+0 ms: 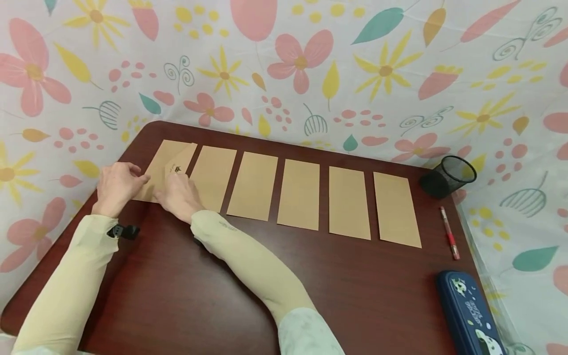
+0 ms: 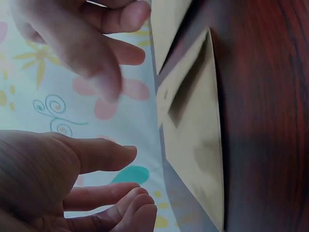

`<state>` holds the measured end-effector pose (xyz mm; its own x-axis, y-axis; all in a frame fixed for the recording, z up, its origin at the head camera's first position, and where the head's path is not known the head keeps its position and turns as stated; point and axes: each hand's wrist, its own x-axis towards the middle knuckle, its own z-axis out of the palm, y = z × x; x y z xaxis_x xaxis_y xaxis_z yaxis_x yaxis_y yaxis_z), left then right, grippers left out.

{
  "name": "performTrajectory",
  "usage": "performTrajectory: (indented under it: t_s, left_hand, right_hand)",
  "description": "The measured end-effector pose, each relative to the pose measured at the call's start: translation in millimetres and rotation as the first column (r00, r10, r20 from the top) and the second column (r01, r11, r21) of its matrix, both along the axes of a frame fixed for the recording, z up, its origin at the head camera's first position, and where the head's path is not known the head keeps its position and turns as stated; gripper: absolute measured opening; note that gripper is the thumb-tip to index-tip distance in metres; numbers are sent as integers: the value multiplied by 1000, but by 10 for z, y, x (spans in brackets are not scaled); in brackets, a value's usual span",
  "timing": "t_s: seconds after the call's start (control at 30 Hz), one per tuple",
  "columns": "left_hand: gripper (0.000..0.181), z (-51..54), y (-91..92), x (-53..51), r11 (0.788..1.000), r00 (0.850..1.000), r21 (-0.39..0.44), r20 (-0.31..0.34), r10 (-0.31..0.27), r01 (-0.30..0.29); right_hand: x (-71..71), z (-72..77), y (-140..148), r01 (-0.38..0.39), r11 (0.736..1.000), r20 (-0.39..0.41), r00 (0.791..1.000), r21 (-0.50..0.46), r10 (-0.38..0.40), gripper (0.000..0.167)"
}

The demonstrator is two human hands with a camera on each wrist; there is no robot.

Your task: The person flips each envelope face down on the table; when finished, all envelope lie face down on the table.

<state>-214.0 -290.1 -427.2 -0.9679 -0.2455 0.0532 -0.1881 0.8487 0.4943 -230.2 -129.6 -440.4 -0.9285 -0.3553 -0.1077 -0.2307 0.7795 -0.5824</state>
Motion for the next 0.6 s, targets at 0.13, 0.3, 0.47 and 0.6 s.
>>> performTrajectory:
  t_s: [0.13,0.3,0.47,0.6]
  left_hand:
    - [42,-37,-37,-20,1000,1000,3,10,-2,2]
    - [42,-54,-70,-39,1000,999,-5,52,-7,7]
    - [46,-72,-128,-52,1000,993,-15,121,-18,20]
    - [47,-84,-170,-57,1000,985,-11,175,-8,11]
  right_hand:
    - [-199,-230,-198,-4,996,-42,999,87,8,49]
    - [-484,-583,-360,-12,975,-80,996,222,31,38]
    - [-623,-774,-408,-49,967,-78,994,248,70,35]
    - [-638,-804,-426,-80,968,-63,993,236,98,35]
